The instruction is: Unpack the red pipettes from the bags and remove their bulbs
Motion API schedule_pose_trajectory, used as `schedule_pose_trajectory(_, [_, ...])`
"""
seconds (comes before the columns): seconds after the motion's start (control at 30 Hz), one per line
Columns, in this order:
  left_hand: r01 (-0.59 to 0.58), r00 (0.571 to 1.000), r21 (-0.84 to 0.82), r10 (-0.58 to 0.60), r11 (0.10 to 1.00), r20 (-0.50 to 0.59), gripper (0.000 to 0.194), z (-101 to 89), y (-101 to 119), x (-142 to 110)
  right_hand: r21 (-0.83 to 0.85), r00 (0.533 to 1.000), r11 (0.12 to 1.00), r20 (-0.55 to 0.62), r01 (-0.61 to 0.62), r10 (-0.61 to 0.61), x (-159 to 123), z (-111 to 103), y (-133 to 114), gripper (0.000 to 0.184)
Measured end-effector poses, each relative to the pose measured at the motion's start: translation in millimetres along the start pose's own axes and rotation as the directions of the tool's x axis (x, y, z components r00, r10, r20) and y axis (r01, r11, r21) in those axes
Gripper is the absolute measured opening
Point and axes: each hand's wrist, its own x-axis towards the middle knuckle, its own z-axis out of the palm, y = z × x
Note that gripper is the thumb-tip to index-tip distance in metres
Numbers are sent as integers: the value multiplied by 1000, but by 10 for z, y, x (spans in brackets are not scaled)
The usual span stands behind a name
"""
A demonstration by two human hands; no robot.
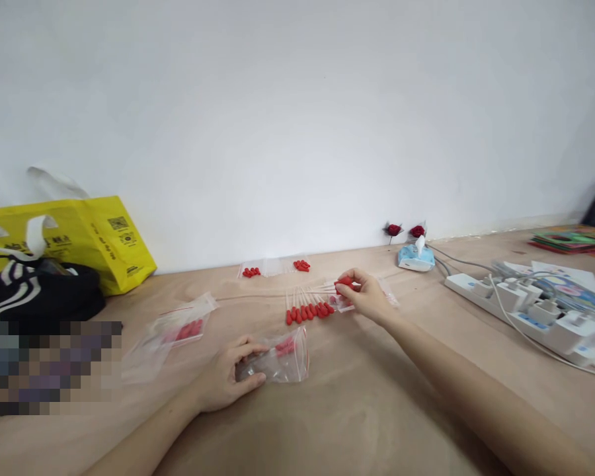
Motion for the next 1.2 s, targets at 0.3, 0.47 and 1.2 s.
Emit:
schedule_pose_trajectory(0.3, [4, 1000, -37, -3, 999, 30, 36, 7, -27, -13, -744, 857, 427, 432, 514, -280, 95, 617, 160, 18])
schedule_pose_trajectory(0.47, [-4, 1000, -71, 5, 997, 17, 37, 32, -45, -11, -757, 849, 385, 471, 528, -238, 32, 617, 135, 16])
schedule_pose_trajectory(1.2, [-16, 998, -138, 24, 990, 54, 33, 20, -8, 7, -478, 834, 730, 501, 489, -231, -589, 553, -44, 14])
